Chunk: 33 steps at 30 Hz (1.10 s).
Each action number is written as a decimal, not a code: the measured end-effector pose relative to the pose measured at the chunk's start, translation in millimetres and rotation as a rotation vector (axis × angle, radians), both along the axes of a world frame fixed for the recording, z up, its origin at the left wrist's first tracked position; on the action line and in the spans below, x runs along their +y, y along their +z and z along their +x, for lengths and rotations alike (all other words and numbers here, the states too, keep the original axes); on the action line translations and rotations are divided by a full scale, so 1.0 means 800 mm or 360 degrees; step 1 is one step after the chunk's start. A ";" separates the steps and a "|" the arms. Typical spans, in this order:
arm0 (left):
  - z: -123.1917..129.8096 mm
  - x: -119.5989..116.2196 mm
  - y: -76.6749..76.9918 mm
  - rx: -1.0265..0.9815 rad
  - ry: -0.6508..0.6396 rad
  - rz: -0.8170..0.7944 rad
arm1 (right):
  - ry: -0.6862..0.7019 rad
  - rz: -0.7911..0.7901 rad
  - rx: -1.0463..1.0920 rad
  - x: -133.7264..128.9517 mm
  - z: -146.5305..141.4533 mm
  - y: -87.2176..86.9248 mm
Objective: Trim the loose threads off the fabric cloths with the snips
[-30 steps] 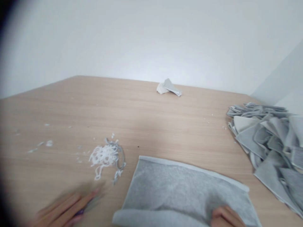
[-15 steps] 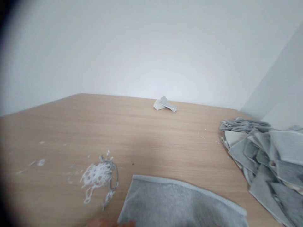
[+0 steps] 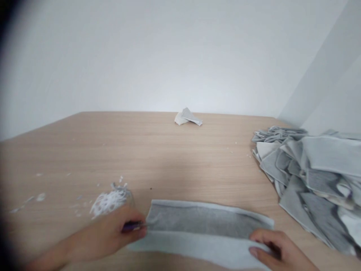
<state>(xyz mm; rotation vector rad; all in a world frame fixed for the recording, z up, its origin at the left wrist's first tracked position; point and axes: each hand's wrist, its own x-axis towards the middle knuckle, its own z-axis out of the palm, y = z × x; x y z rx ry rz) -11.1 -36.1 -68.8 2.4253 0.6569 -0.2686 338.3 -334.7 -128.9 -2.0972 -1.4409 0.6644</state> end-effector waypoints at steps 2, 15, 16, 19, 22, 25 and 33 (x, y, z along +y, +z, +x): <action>0.021 0.014 -0.001 -0.0045 -0.0004 0.0189 | 0.0104 -0.0085 0.0058 0.021 0.009 0.014; 0.040 0.025 -0.060 0.0064 0.0334 0.0555 | -0.0267 0.0527 -0.0943 0.038 0.006 -0.060; 0.037 0.024 -0.059 0.0095 0.0345 0.0536 | -0.0301 0.0541 -0.0899 0.033 0.003 -0.063; 0.032 0.025 -0.058 0.0202 0.0327 0.0484 | -0.0328 0.0560 -0.0788 0.021 -0.008 -0.067; 0.037 0.029 -0.059 0.0228 0.0326 0.0496 | -0.0289 0.0643 -0.0812 0.015 -0.032 -0.064; 0.045 0.035 -0.060 0.0234 0.0287 0.0465 | -0.0171 0.0776 -0.0846 0.024 -0.076 -0.059; 0.059 0.063 -0.023 0.0276 -0.0135 0.0104 | 0.0147 0.0739 -0.0780 0.124 -0.220 -0.070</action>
